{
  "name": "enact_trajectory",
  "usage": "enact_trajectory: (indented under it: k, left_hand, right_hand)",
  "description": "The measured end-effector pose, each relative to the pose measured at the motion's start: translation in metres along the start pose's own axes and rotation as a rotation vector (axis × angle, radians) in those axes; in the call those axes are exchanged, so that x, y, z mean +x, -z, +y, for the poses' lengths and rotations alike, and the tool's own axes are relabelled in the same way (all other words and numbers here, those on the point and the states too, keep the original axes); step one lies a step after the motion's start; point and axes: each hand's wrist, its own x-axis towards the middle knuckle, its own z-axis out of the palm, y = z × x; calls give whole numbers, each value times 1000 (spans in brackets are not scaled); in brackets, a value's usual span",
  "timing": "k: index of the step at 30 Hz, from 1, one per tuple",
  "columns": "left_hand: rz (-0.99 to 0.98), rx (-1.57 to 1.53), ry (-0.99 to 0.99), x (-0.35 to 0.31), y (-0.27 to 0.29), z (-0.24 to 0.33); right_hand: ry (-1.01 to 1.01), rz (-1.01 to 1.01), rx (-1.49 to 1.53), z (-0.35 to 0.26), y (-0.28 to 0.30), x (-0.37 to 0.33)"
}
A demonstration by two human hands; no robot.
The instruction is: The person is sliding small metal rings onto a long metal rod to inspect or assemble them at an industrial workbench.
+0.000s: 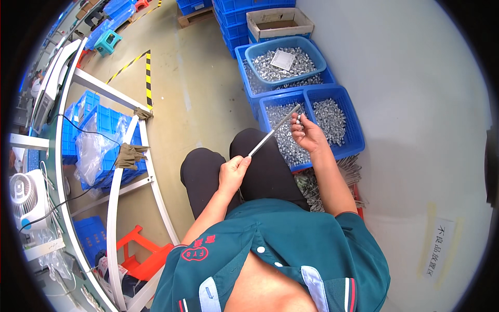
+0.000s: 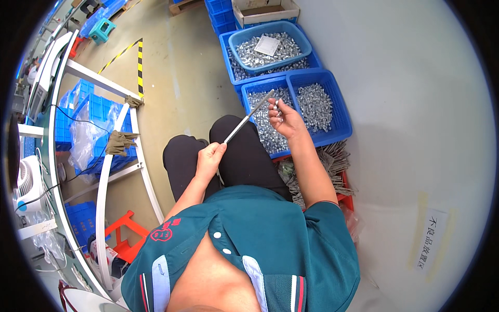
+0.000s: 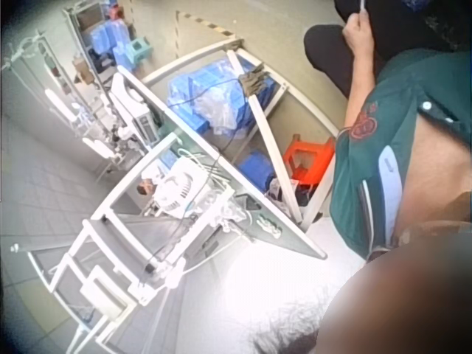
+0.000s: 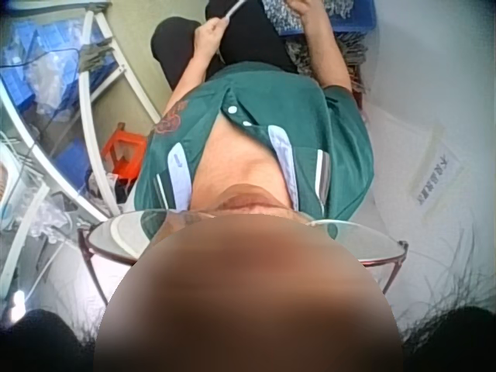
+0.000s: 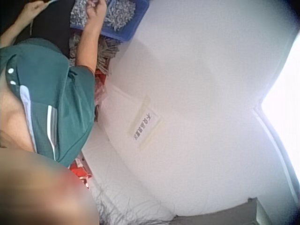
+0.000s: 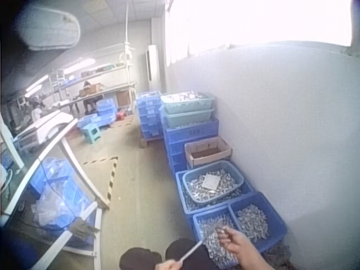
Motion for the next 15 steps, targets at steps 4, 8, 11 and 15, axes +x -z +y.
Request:
enact_trajectory:
  k: [4, 8, 11, 15]
  left_hand:
    - [8, 35, -4, 1, 0, 0]
    - [10, 55, -22, 1, 0, 1]
    - [14, 78, -27, 0, 1, 2]
    - [13, 85, -26, -1, 0, 1]
  right_hand:
    - [-3, -104, 16, -3, -4, -1]
    - [-15, -163, 54, -8, -9, 0]
    - [-9, -150, 28, -8, -18, -2]
    - [-1, -172, 13, -8, -26, -6]
